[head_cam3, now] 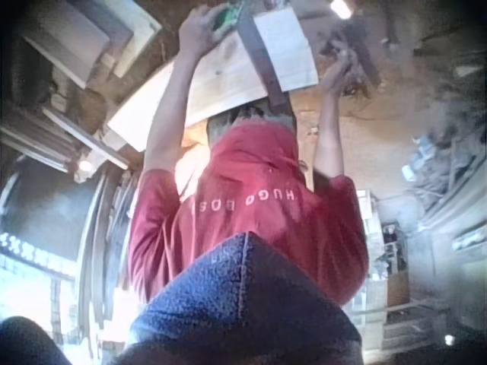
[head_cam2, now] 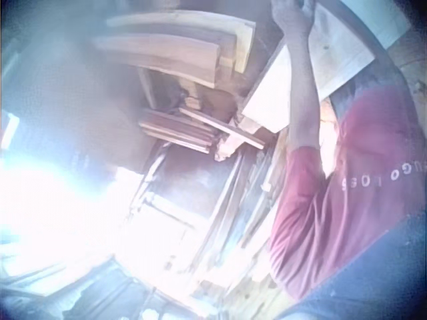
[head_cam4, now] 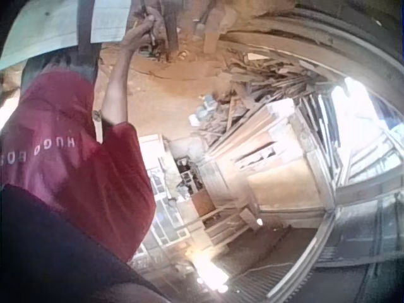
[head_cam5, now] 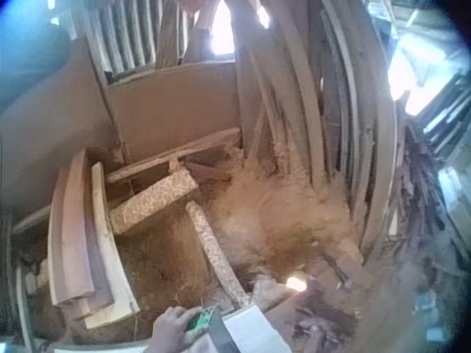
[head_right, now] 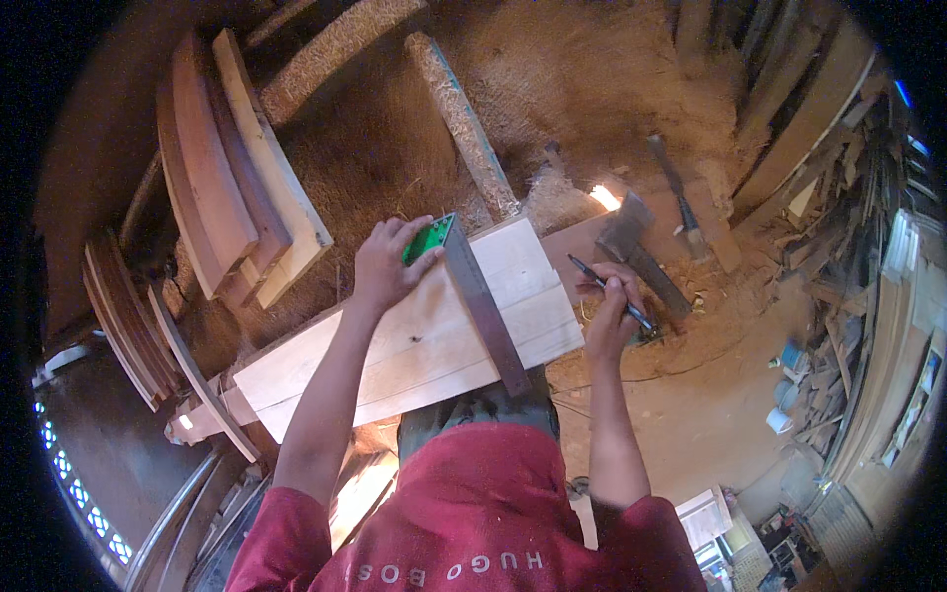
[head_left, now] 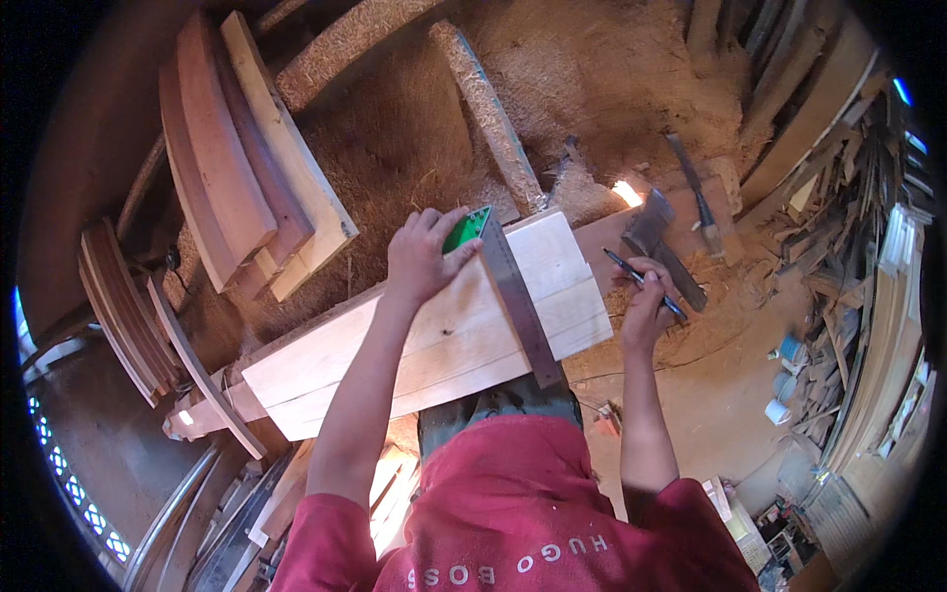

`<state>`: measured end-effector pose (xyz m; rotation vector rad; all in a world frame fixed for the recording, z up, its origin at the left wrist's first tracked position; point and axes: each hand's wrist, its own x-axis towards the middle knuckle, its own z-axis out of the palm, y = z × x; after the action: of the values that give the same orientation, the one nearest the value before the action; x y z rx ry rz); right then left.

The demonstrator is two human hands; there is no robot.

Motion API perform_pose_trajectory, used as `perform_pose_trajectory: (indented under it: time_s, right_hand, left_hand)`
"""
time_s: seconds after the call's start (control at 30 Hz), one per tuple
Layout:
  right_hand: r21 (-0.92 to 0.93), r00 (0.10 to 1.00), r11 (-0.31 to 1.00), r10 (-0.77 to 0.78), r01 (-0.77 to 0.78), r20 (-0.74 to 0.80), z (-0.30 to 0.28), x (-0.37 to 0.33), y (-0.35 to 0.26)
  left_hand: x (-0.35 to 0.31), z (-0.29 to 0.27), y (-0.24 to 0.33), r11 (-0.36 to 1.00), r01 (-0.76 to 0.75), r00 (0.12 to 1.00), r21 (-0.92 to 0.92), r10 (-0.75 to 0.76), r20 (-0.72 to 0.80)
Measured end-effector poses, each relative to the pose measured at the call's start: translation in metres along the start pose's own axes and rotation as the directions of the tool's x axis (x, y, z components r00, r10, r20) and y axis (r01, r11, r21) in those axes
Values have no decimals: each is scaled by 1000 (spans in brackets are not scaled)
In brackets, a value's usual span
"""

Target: The person uses a speed square and a pencil to mark cut lines on several wooden boards in a workshop.

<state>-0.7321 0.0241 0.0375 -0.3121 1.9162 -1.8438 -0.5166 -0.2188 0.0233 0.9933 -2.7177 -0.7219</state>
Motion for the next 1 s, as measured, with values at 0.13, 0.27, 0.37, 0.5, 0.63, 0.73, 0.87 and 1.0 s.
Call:
perform_pose_trajectory:
  time_s: [0.13, 0.27, 0.37, 0.5, 0.63, 0.73, 0.87, 1.0]
  right_hand:
    - [69, 997, 997, 25, -30, 73, 28, -2, 8]
    - [-69, 984, 996, -42, 55, 174, 48, 0, 13]
    - [-50, 985, 996, -65, 74, 160, 61, 3, 18]
    - [-63, 981, 995, -63, 76, 184, 69, 7, 22]
    - [-205, 973, 967, -110, 151, 201, 77, 6, 23]
    - [-229, 966, 956, -132, 183, 221, 79, 7, 25]
    - [-222, 971, 962, -113, 160, 212, 81, 5, 26]
    - [-231, 967, 959, -112, 167, 230, 79, 6, 27]
  left_hand:
    - [-19, 33, 12, 998, 66, 996, -19, -67, -54]
    - [-10, 35, 16, 996, 91, 996, -18, -91, -17]
    - [1, 38, 26, 994, 110, 994, -7, -110, 9]
    - [5, 40, 26, 993, 116, 993, 5, -116, 16]
    - [9, 46, 29, 996, 87, 996, 9, -87, -25]
    - [12, 48, 31, 996, 85, 996, -1, -85, -36]
    - [12, 47, 31, 995, 98, 995, 15, -98, -15]
    - [11, 49, 31, 994, 102, 995, 34, -102, 1]
